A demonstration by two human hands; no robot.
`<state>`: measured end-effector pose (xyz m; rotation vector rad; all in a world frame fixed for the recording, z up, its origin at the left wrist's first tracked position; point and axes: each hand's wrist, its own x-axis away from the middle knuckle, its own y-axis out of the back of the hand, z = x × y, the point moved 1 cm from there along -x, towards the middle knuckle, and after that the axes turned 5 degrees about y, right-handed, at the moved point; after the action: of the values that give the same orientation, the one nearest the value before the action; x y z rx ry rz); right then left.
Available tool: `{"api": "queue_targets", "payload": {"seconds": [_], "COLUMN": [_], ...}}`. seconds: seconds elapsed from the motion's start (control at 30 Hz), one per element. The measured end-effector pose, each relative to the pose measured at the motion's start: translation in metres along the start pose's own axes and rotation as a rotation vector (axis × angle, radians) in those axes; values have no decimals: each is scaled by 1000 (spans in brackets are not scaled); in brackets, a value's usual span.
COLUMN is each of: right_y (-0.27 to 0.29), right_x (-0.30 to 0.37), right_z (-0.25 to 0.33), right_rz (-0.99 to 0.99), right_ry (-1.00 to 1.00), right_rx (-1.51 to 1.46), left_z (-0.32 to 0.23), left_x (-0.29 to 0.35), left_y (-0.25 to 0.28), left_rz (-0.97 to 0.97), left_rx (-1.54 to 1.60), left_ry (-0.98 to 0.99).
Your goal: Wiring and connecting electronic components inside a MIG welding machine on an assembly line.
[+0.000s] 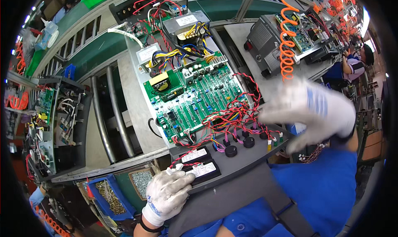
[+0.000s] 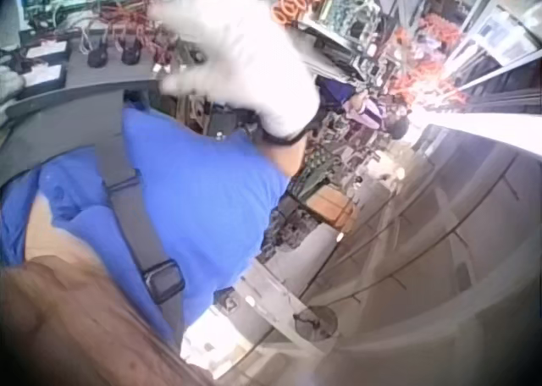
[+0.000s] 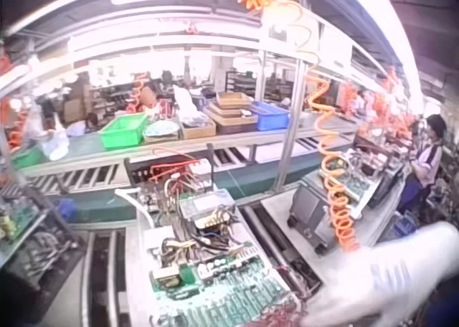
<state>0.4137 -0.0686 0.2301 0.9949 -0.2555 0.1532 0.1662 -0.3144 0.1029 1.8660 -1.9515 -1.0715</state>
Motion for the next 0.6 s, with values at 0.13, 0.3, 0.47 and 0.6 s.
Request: {"api": "queue_targets", "payload": {"seconds": [0.13, 0.3, 0.47, 0.6], "right_y": [-83, -116, -92, -60], "right_x": [15, 35, 42, 54], "right_z": [26, 19, -12, -57], "right_rz": [135, -35, -71, -385], "right_ry": [-346, -152, 33, 100], "right_rx": [124, 143, -66, -379], "left_z": [-1, -17, -37, -48], "left_x": [8, 21, 28, 21], "left_y": [-9, -21, -39, -56], "left_rz": [14, -47, -113, -251], "left_rx": [-96, -140, -133, -193], "left_ry": [0, 95, 242, 292]}}
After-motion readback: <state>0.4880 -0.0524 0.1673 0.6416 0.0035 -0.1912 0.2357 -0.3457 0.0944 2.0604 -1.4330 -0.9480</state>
